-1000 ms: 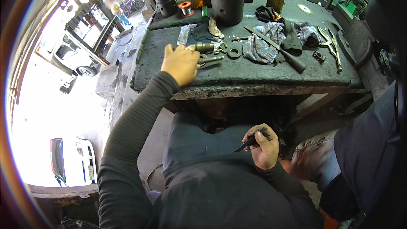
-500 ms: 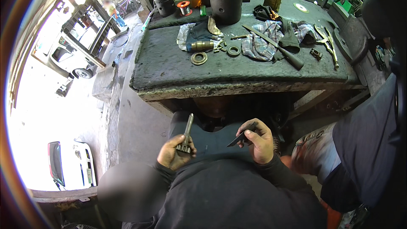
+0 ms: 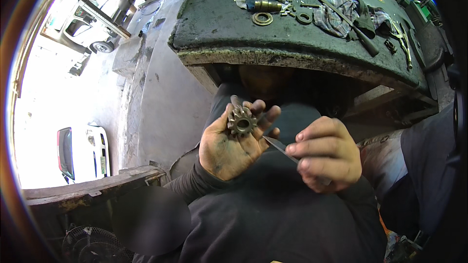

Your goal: The person works at a cluttered workbench in a workshop, handling a small metal gear and using a thin metal tool to scrape or adjust its teeth. They repeatedly pick up and set down the gear and tool, occasionally wiping the gear with a cloth. Another person is visible in the background.

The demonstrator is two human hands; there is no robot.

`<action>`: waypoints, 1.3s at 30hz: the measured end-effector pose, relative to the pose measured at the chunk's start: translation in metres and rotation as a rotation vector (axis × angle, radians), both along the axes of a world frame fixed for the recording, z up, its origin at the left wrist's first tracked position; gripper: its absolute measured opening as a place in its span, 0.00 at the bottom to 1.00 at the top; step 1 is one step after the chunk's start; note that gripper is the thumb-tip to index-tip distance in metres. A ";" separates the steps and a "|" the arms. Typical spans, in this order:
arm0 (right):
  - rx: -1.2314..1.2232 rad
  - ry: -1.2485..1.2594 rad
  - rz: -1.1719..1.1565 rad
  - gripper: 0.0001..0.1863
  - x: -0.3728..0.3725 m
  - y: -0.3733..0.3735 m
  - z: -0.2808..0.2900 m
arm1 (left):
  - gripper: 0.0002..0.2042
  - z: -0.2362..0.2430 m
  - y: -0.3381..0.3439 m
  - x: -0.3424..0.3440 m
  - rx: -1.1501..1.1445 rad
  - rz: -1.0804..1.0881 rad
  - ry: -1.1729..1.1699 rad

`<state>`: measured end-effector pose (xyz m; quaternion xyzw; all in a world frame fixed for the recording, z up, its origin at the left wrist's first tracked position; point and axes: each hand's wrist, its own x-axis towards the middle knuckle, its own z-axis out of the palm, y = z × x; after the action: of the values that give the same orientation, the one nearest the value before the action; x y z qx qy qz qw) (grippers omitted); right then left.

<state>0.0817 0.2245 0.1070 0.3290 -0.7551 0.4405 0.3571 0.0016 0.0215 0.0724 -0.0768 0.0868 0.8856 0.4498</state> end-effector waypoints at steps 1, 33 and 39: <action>0.020 0.111 -0.026 0.12 -0.004 -0.005 -0.005 | 0.21 0.002 0.000 0.004 0.006 -0.024 0.005; 0.214 -0.079 -0.092 0.13 -0.008 -0.010 -0.039 | 0.35 -0.032 0.000 0.018 0.082 -0.315 -0.255; 0.209 -0.101 -0.079 0.12 -0.003 -0.009 -0.039 | 0.36 -0.027 0.001 0.018 0.014 -0.339 -0.267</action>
<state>0.0784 0.2153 0.0676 0.3116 -0.8265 0.3608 0.2994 0.0196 0.0229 0.0455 -0.1746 0.0318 0.7798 0.6004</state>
